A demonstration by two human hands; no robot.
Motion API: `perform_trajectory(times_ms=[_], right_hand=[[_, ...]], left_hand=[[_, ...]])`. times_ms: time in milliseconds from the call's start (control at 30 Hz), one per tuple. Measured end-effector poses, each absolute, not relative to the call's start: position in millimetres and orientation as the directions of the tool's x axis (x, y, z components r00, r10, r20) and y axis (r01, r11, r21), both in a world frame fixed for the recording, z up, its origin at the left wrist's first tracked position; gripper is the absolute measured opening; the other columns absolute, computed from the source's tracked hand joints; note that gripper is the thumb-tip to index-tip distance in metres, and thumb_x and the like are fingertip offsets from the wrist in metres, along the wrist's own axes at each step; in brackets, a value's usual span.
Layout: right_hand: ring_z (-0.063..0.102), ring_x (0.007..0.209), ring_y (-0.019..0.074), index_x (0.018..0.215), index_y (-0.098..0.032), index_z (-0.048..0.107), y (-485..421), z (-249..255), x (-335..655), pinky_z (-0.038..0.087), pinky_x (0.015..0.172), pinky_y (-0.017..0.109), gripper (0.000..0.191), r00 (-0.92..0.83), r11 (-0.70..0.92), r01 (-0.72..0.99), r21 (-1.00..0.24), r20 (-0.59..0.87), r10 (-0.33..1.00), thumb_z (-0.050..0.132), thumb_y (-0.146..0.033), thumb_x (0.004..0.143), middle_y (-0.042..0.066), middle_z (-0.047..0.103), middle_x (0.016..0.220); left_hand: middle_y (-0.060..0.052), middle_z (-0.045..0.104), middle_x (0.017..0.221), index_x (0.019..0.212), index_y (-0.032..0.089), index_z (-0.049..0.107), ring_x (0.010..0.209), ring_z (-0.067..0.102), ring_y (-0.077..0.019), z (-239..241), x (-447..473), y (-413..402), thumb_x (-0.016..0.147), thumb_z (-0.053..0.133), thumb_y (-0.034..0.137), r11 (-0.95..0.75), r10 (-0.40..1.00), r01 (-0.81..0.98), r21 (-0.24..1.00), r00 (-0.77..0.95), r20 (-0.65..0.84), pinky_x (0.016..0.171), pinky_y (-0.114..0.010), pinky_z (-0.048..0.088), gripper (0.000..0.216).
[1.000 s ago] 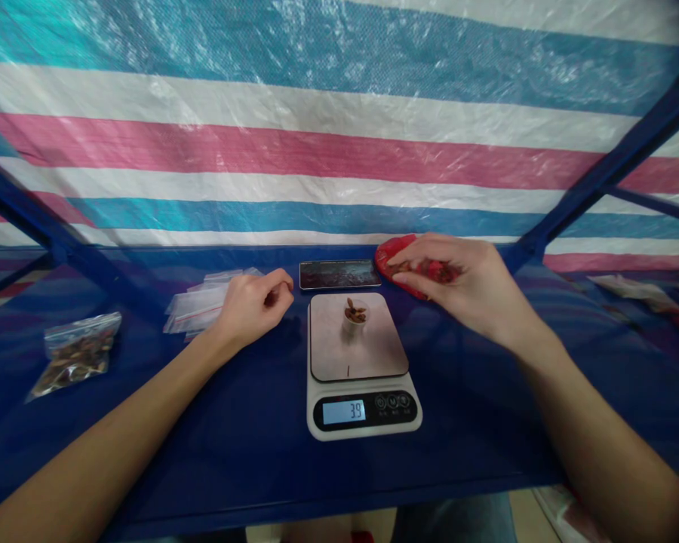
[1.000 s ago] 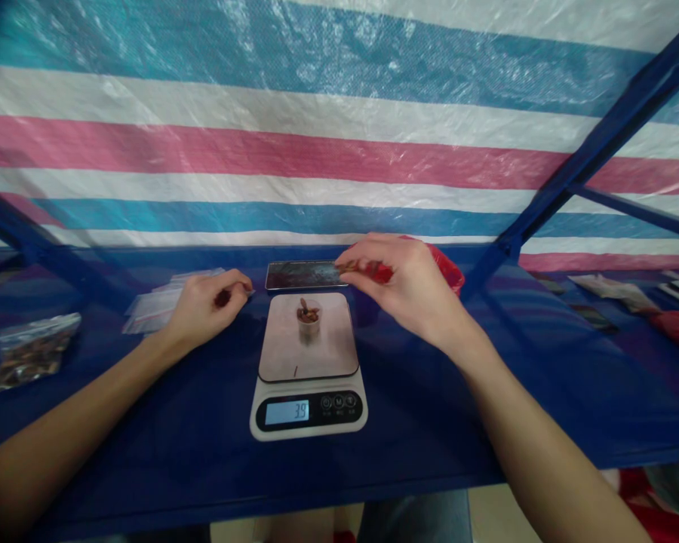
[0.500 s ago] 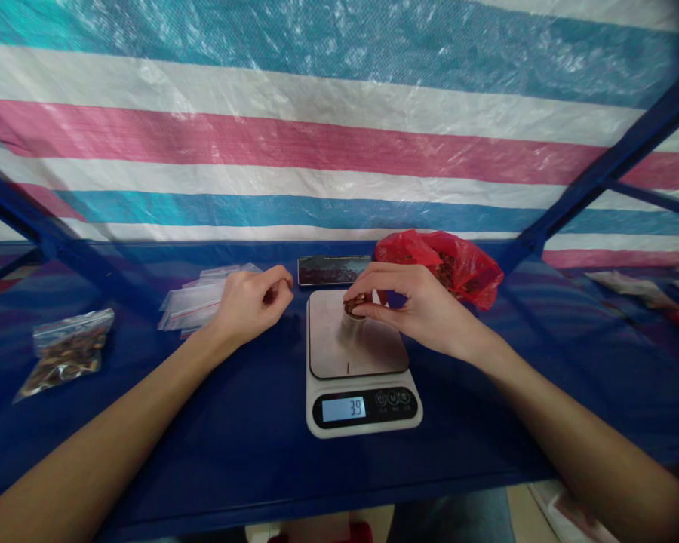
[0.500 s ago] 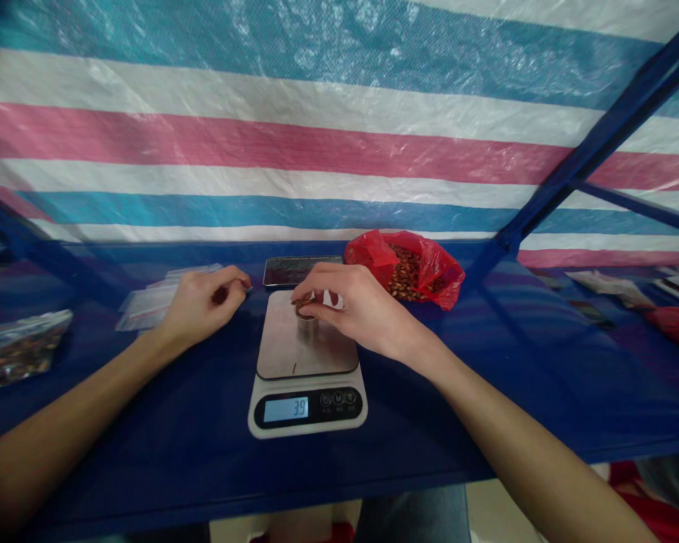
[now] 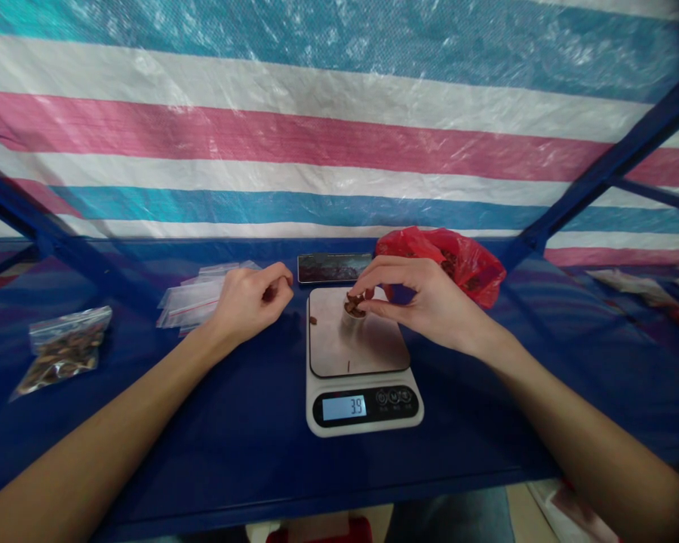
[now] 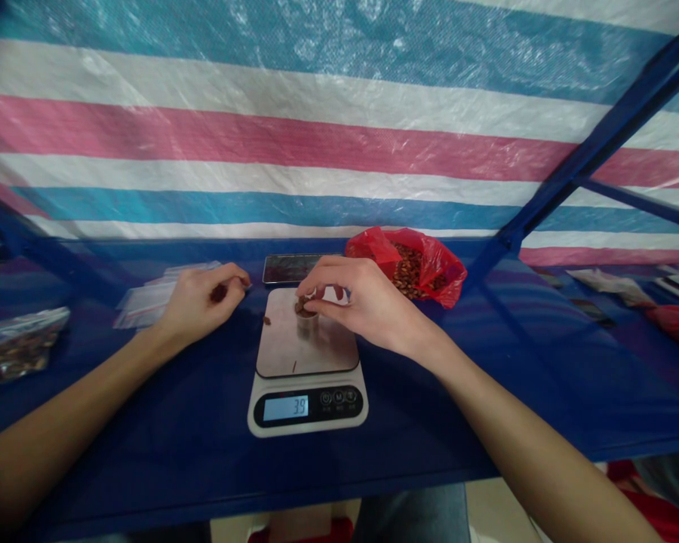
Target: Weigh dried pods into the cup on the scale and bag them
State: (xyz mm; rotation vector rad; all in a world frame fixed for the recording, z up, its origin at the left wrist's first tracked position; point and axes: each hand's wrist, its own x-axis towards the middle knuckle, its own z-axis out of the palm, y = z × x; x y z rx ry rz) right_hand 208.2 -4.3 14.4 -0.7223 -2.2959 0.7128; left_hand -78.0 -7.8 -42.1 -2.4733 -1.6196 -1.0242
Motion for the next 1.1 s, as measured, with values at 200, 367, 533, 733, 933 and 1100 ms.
perform_trajectory(times_ms=[200,367,533,733,933,1100], right_hand=[[0.070,0.086,0.0191,0.094,-0.021,0.080,-4,17,212,0.054,0.078,0.032,0.012,-0.644,0.700,0.320,-0.639,0.394,0.655,0.069,-0.026,0.098,0.006,0.078,0.097],[0.069,0.085,0.0212,0.092,-0.021,0.078,-4,16,217,0.053,0.078,0.034,0.013,-0.542,0.708,0.374,-0.599,0.478,0.691,0.069,-0.028,0.098,0.006,0.077,0.091],[0.070,0.084,0.0216,0.093,-0.021,0.078,0,7,227,0.053,0.075,0.035,0.015,-0.426,0.676,0.418,-0.607,0.526,0.736,0.067,-0.031,0.099,0.006,0.077,0.092],[0.071,0.083,0.0207,0.090,-0.020,0.077,5,3,234,0.053,0.071,0.032,0.018,-0.350,0.637,0.445,-0.630,0.532,0.771,0.068,-0.033,0.098,0.006,0.079,0.093],[0.072,0.079,0.0203,0.092,-0.023,0.077,5,5,237,0.056,0.071,0.033,0.012,-0.296,0.609,0.449,-0.654,0.534,0.792,0.070,-0.032,0.096,0.004,0.079,0.092],[0.071,0.077,0.0208,0.091,-0.024,0.078,3,7,238,0.056,0.068,0.033,0.013,-0.260,0.619,0.441,-0.649,0.568,0.781,0.068,-0.031,0.097,0.004,0.078,0.088]], left_hand=[[0.004,0.058,0.053,0.080,0.019,0.070,0.044,0.050,-0.0104,-43,-79,-7,0.089,0.050,0.026,-0.469,0.811,0.819,0.331,0.250,0.529,0.052,-0.024,0.035,0.024],[0.004,0.061,0.058,0.089,0.020,0.071,0.048,0.050,-0.0097,-38,-81,-10,0.090,0.053,0.025,-0.552,0.798,0.733,0.398,0.327,0.505,0.053,-0.022,0.038,0.019],[-0.002,0.066,0.086,0.094,0.021,0.075,0.067,0.058,-0.0115,-16,-79,-16,0.092,0.064,0.027,-0.613,0.788,0.578,0.539,0.488,0.375,0.059,-0.021,0.045,0.013],[-0.002,0.067,0.098,0.099,0.028,0.084,0.083,0.065,-0.0140,-6,-80,-16,0.091,0.076,0.028,-0.624,0.746,0.471,0.624,0.598,0.294,0.070,-0.024,0.051,0.011],[-0.003,0.069,0.097,0.098,0.027,0.085,0.088,0.068,-0.0151,-21,-78,-12,0.091,0.077,0.022,-0.648,0.702,0.408,0.643,0.649,0.294,0.078,-0.026,0.054,0.012],[-0.003,0.068,0.094,0.091,0.025,0.085,0.085,0.066,-0.0149,-16,-68,-18,0.090,0.079,0.024,-0.657,0.731,0.424,0.624,0.561,0.389,0.076,-0.028,0.053,0.006]])
